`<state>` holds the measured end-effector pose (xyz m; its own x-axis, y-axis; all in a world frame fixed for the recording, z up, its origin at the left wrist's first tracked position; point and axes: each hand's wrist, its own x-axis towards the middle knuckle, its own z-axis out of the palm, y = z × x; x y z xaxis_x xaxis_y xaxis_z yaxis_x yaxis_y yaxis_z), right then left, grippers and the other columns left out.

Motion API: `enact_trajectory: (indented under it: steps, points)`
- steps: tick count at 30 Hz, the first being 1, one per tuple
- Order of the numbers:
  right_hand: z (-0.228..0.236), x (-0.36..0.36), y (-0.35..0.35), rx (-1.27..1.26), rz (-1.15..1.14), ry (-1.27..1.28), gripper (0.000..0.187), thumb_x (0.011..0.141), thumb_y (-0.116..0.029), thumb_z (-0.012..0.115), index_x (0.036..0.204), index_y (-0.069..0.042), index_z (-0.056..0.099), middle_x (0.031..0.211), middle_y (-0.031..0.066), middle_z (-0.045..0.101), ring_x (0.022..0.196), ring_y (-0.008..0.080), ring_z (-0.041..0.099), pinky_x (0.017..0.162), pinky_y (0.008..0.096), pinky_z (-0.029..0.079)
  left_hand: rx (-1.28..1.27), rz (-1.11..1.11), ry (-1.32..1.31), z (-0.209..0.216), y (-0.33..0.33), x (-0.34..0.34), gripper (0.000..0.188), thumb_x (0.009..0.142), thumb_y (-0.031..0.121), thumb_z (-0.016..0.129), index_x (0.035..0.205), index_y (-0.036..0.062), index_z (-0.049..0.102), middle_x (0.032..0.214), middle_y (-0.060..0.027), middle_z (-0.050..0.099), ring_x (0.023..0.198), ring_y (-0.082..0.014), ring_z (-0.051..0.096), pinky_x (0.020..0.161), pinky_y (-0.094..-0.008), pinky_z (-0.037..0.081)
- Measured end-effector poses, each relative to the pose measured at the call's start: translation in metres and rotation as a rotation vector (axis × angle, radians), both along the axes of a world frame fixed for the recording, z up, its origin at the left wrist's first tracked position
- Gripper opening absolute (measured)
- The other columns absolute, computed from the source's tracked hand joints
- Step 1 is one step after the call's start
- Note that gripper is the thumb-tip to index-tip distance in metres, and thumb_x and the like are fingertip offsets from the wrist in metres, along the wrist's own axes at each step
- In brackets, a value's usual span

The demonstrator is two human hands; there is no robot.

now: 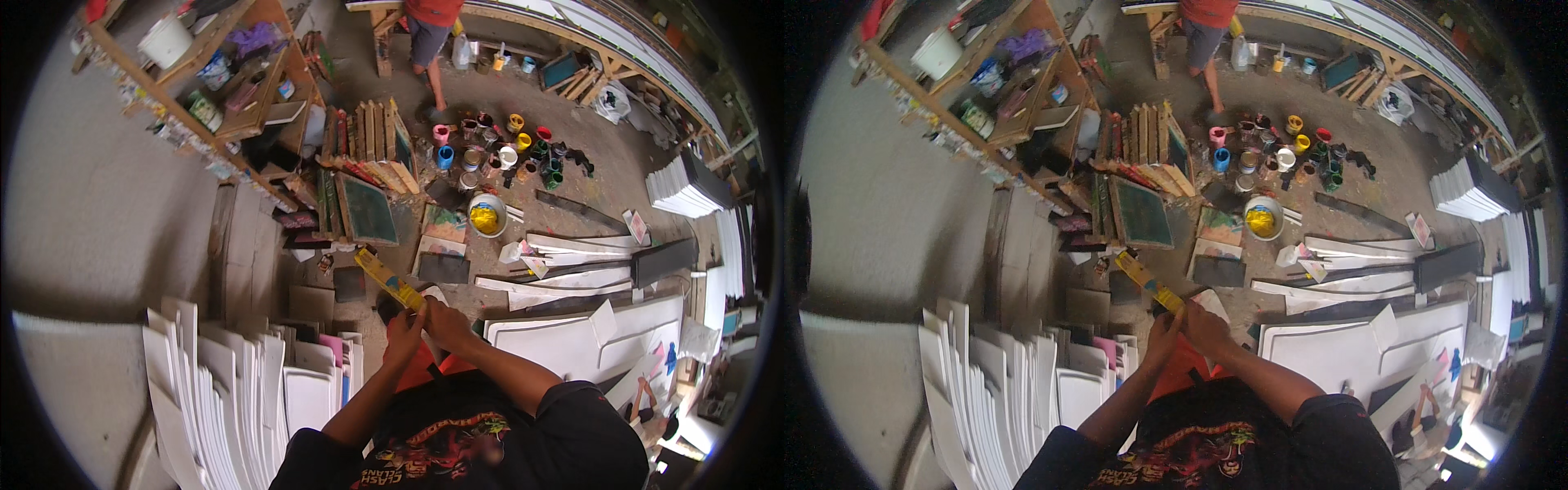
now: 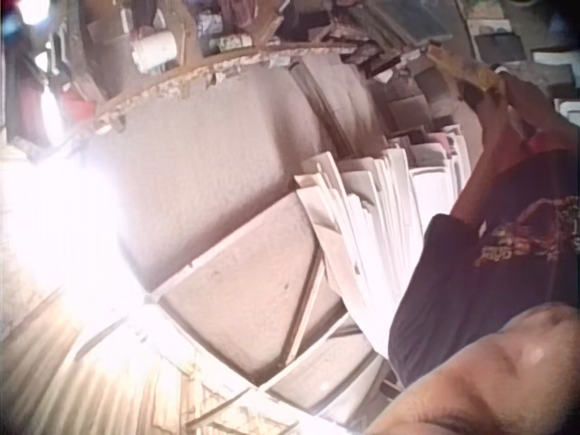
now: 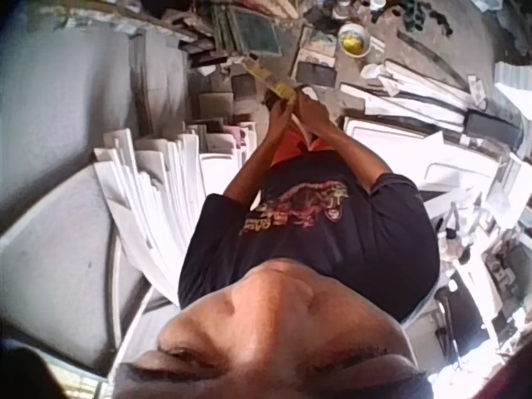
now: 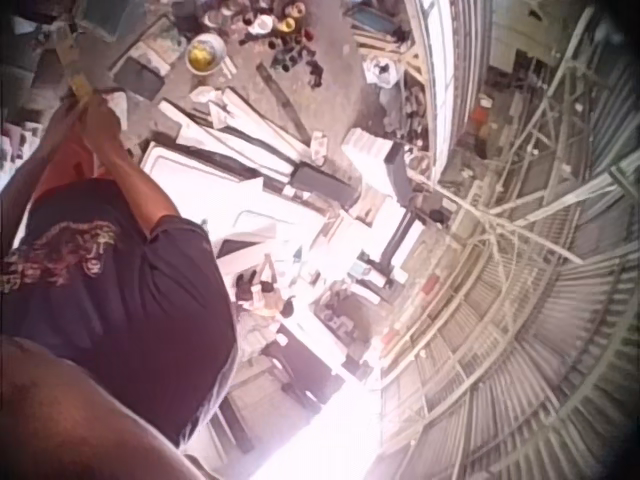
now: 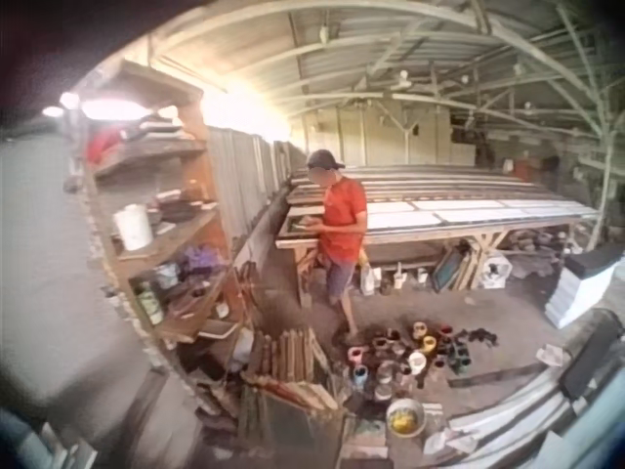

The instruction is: The person sits on the floor and applies masking tape to the edges of a green screen printing frame. They repeatedly tear pieces of tape and smooth them onto the frame's border to secure the mesh. The person then lifts the frame and moves it to a nearby shelf.

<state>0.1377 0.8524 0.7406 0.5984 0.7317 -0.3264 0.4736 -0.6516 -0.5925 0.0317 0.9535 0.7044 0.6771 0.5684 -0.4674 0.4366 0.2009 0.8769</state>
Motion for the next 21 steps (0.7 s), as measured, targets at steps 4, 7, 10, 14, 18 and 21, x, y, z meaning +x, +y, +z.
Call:
enact_trajectory:
  steps: [4,7,10,14,18,21]
  points:
    - [-0.017,0.017,0.039,-0.047,-0.085,0.108,0.05,0.095,-0.027,0.063,0.135,-0.001,0.047,0.106,0.0267,0.07,0.096,0.0476,0.07,0.081,0.0599,0.054,-0.283,0.003,0.121,-0.03,0.054,0.035,0.065,0.099,0.048,0.069,0.125,-0.0103,0.06,0.107,-0.0182,0.07,0.098,-0.0234,0.07,0.085,-0.0332,0.056]
    - [-0.011,0.028,0.068,-0.021,-0.138,0.161,0.048,0.096,-0.025,0.062,0.134,0.0,0.047,0.105,0.0277,0.07,0.097,0.0479,0.069,0.082,0.06,0.054,-0.147,-0.078,0.149,-0.029,0.088,0.06,0.067,0.095,0.051,0.073,0.121,-0.0095,0.061,0.106,-0.0178,0.071,0.097,-0.0236,0.071,0.08,-0.0326,0.057]
    - [-0.008,0.04,0.095,-0.032,-0.153,0.216,0.049,0.096,-0.026,0.062,0.133,0.001,0.046,0.106,0.0281,0.07,0.099,0.0474,0.069,0.083,0.0591,0.054,-0.085,-0.09,0.09,-0.067,0.107,0.069,0.071,0.093,0.054,0.074,0.124,-0.0087,0.06,0.109,-0.0173,0.071,0.097,-0.0245,0.071,0.079,-0.0333,0.058]
    - [-0.063,0.048,0.103,-0.006,-0.168,0.163,0.052,0.094,-0.027,0.066,0.133,0.002,0.046,0.11,0.0269,0.07,0.105,0.0457,0.068,0.086,0.0562,0.055,-0.172,-0.147,0.245,-0.063,0.129,0.113,0.078,0.094,0.057,0.071,0.137,-0.0059,0.055,0.12,-0.0172,0.07,0.104,-0.0279,0.071,0.084,-0.0383,0.057]
    - [-0.062,0.077,0.111,-0.008,-0.124,0.273,0.062,0.09,-0.027,0.073,0.137,0.0,0.044,0.121,0.0264,0.066,0.112,0.0442,0.066,0.091,0.0533,0.054,0.134,-0.217,0.404,-0.092,0.143,0.137,0.079,0.086,0.069,0.072,0.121,-0.0013,0.066,0.114,-0.0209,0.073,0.102,-0.0383,0.073,0.088,-0.0466,0.056]
    - [-0.072,0.099,0.101,0.101,-0.049,0.25,0.067,0.087,-0.027,0.076,0.14,-0.002,0.042,0.127,0.0266,0.064,0.114,0.0436,0.065,0.093,0.0524,0.054,0.271,-0.262,0.479,-0.08,0.147,0.157,0.08,0.087,0.071,0.069,0.124,0.0008,0.066,0.119,-0.0207,0.073,0.106,-0.0412,0.072,0.093,-0.048,0.054]
